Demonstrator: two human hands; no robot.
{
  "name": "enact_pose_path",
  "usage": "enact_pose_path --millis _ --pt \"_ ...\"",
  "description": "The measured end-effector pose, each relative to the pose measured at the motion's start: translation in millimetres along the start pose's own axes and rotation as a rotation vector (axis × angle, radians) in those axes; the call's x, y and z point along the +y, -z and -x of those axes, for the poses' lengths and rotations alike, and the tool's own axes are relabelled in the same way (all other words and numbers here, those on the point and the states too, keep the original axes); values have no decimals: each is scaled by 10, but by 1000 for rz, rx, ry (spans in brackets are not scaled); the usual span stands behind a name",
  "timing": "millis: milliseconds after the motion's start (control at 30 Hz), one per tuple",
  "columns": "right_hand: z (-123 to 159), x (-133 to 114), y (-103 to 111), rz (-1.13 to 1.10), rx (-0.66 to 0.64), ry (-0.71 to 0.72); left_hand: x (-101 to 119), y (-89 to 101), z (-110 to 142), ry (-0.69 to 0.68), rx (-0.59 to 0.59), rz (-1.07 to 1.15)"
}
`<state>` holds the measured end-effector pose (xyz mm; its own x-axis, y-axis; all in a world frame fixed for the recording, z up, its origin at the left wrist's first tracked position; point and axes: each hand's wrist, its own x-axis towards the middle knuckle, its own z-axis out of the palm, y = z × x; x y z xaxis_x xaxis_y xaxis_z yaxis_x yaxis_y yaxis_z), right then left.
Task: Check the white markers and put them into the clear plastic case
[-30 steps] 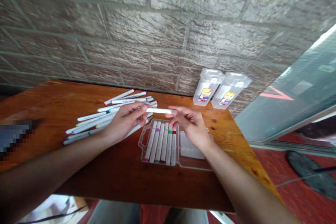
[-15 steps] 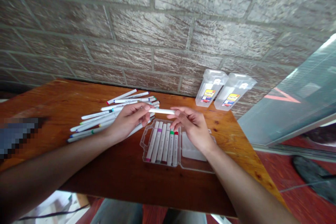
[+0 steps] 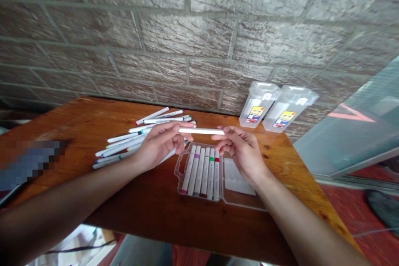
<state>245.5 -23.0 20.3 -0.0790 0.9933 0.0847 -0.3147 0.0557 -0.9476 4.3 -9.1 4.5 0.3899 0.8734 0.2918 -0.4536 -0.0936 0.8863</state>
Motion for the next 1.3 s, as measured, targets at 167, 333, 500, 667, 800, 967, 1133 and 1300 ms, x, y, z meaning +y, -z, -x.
enact_pose_path --millis 167,333,500,667,800,967,1133,1300 --pt "-3 -8 2 -37 8 -28 21 1 12 -4 -62 39" --pt "-6 -1 8 -56 8 -31 33 2 16 16 -80 37" --pt "-7 14 19 -45 16 -23 56 -12 31 46 -23 -18" --pt "-19 16 28 -18 22 7 26 -20 37 55 -1 -15" --pt "-21 22 32 3 18 30 11 -29 26 56 33 -28" --pt "-1 33 39 50 23 72 2 -28 11 66 88 -67" --pt "15 43 49 114 11 122 -21 -15 2 64 127 -161" --pt "21 47 46 165 -5 150 -44 -5 -17 54 144 -258"
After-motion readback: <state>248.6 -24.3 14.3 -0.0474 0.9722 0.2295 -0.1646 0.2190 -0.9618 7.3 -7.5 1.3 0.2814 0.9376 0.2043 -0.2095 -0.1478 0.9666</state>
